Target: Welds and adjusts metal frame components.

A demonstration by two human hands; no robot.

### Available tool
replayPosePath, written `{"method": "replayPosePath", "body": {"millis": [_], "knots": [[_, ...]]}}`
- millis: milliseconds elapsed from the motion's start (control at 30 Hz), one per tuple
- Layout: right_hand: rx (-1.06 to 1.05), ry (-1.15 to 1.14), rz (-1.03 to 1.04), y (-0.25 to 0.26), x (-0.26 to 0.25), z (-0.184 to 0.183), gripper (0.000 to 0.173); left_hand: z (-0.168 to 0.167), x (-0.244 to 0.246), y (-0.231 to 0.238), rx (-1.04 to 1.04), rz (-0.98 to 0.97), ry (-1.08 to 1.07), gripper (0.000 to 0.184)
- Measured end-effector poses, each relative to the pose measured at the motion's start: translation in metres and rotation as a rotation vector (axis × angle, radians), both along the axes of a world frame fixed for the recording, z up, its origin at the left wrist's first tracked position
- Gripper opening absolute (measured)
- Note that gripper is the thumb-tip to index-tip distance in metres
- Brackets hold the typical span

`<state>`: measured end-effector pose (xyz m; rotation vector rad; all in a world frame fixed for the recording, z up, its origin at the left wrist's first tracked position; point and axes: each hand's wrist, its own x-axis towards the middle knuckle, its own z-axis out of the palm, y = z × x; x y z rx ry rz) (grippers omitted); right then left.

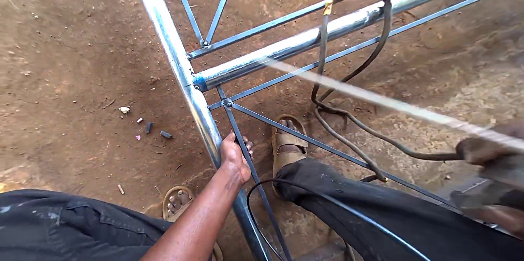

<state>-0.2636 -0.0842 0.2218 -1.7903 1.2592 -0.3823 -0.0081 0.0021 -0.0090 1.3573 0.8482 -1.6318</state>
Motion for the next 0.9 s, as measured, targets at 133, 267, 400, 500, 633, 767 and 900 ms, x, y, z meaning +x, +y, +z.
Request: {"method": "replayPosePath", "body": {"millis": [133, 267, 400, 500, 633, 767, 900], "knots": [[-0.278, 0.061, 0.278, -0.011, -0.014, -0.036, 0.038, 0.000, 0.000, 0.001, 0.002, 0.003, 0.004, 0.045], [-0.356, 0.182, 0.290, -0.018, -0.011, -0.046, 0.043, -0.002, 0.000, 0.002, -0.022, -0.001, 0.011, 0.044], [-0.389, 0.169, 0.286, -0.020, 0.000, -0.051, 0.041, 0.000, 0.000, 0.005, -0.049, -0.025, 0.005, 0.046], [-0.396, 0.196, 0.327, -0.021, 0.006, -0.050, 0.041, 0.001, -0.001, 0.004, -0.030, -0.017, 0.007, 0.047], [-0.420, 0.234, 0.359, -0.024, 0.009, -0.049, 0.043, -0.001, -0.001, 0.002, -0.014, -0.003, 0.013, 0.047], [-0.415, 0.221, 0.391, -0.027, 0.013, -0.050, 0.043, 0.000, -0.001, 0.002, -0.015, -0.006, 0.009, 0.047], [-0.397, 0.208, 0.366, -0.027, 0.008, -0.053, 0.042, 0.004, -0.001, 0.004, -0.021, -0.013, 0.000, 0.046]]}}
